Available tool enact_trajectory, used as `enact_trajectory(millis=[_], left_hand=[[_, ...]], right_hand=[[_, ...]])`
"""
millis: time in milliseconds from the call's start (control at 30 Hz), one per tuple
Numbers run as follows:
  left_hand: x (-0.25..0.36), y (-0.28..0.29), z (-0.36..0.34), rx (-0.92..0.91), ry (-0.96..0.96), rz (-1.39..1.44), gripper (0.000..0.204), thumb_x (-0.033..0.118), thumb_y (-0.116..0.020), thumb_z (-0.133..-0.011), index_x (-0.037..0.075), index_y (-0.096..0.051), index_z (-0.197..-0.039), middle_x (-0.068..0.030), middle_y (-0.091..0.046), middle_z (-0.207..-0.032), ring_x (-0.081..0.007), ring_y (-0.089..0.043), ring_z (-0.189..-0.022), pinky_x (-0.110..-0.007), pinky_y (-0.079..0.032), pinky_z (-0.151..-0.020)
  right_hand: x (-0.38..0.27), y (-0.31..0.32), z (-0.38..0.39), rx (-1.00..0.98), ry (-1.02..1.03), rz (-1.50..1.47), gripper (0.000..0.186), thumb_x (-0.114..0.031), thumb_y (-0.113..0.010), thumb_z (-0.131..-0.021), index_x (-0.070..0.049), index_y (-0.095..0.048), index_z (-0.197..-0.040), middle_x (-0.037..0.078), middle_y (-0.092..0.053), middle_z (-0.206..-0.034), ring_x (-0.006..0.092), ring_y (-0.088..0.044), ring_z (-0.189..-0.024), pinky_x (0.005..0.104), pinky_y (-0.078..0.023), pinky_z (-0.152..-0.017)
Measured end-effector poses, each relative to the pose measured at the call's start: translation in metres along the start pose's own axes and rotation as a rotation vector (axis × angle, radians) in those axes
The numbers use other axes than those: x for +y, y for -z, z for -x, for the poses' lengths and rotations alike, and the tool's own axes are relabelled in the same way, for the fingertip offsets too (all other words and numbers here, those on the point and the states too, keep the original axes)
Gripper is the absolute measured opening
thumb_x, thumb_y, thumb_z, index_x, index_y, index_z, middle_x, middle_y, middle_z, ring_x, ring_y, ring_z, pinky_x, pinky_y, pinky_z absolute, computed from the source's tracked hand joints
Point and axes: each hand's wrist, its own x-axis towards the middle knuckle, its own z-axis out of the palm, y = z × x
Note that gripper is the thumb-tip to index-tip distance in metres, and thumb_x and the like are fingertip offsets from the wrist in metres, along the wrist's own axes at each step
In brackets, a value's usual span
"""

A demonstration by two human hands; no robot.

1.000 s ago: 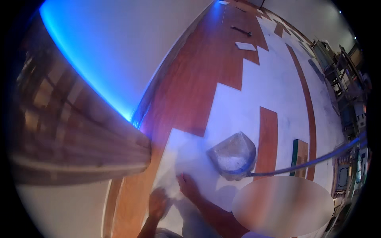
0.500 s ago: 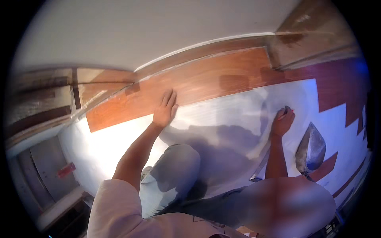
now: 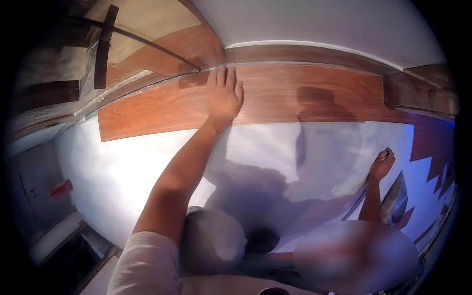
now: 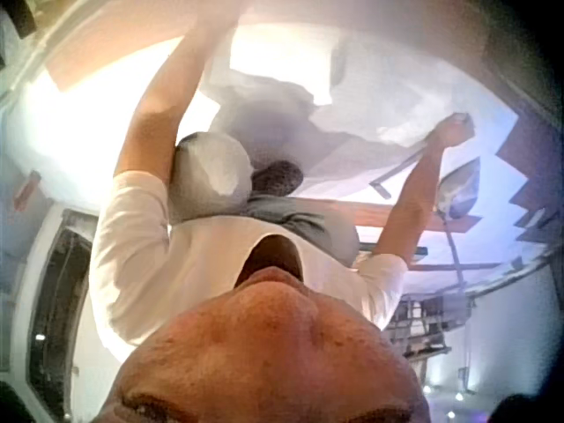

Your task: The person aligns a flooring plank on the floor, marks the plank with a pencil, and then carries the plank to a table saw.

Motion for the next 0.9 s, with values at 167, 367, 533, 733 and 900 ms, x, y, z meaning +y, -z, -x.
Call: enact_trajectory(millis=[167,367,533,733,900], left_hand=[[0.001,-0.007,-0.002,0.024,0.023,0.059,0.050,0.025,-0.056,-0.094,-0.001,-0.053,-0.136,-0.0234,-0.051,-0.136,-0.0404,-0.044,-0.130,-0.051,-0.031,-0.115],[-0.009,-0.002,-0.005,0.031,0.076,0.033,0.049,0.029,-0.061,-0.090,0.007,-0.055,-0.133,-0.0188,-0.052,-0.133,-0.0373,-0.045,-0.127,-0.051,-0.035,-0.111],[-0.011,-0.005,-0.005,0.059,0.097,0.154,0.046,0.025,-0.063,-0.088,0.010,-0.057,-0.131,-0.0161,-0.052,-0.134,-0.0370,-0.046,-0.126,-0.050,-0.038,-0.106],[-0.014,-0.007,-0.004,0.043,0.114,0.113,0.043,0.021,-0.064,-0.087,0.017,-0.062,-0.130,-0.0156,-0.054,-0.132,-0.0373,-0.047,-0.125,-0.050,-0.039,-0.105],[-0.013,-0.011,-0.001,0.077,0.096,0.077,0.041,0.022,-0.063,-0.087,0.019,-0.065,-0.128,-0.0147,-0.054,-0.132,-0.0372,-0.049,-0.123,-0.050,-0.040,-0.104]], right_hand=[[0.021,0.003,-0.008,-0.004,0.054,0.167,0.032,-0.020,-0.055,-0.099,0.004,-0.061,-0.120,0.024,-0.063,-0.106,0.0425,-0.058,-0.100,0.0470,-0.047,-0.091],[-0.247,0.027,0.045,-0.465,0.206,-0.798,0.033,-0.023,-0.050,-0.104,0.003,-0.065,-0.119,0.018,-0.065,-0.124,0.0304,-0.060,-0.116,0.0362,-0.043,-0.105],[-0.402,-0.008,0.059,-0.288,0.937,-0.641,0.020,-0.011,-0.064,-0.093,-0.004,-0.065,-0.111,0.015,-0.070,-0.107,0.0354,-0.066,-0.091,0.0426,-0.053,-0.081],[-0.495,-0.063,0.063,-0.413,0.474,-1.007,0.022,-0.013,-0.070,-0.087,-0.004,-0.064,-0.106,0.015,-0.068,-0.098,0.0339,-0.066,-0.089,0.0411,-0.053,-0.080],[-0.494,-0.085,0.068,-0.538,0.329,-1.107,0.020,-0.015,-0.071,-0.086,-0.005,-0.065,-0.101,0.015,-0.067,-0.096,0.0351,-0.064,-0.091,0.0416,-0.052,-0.081]])
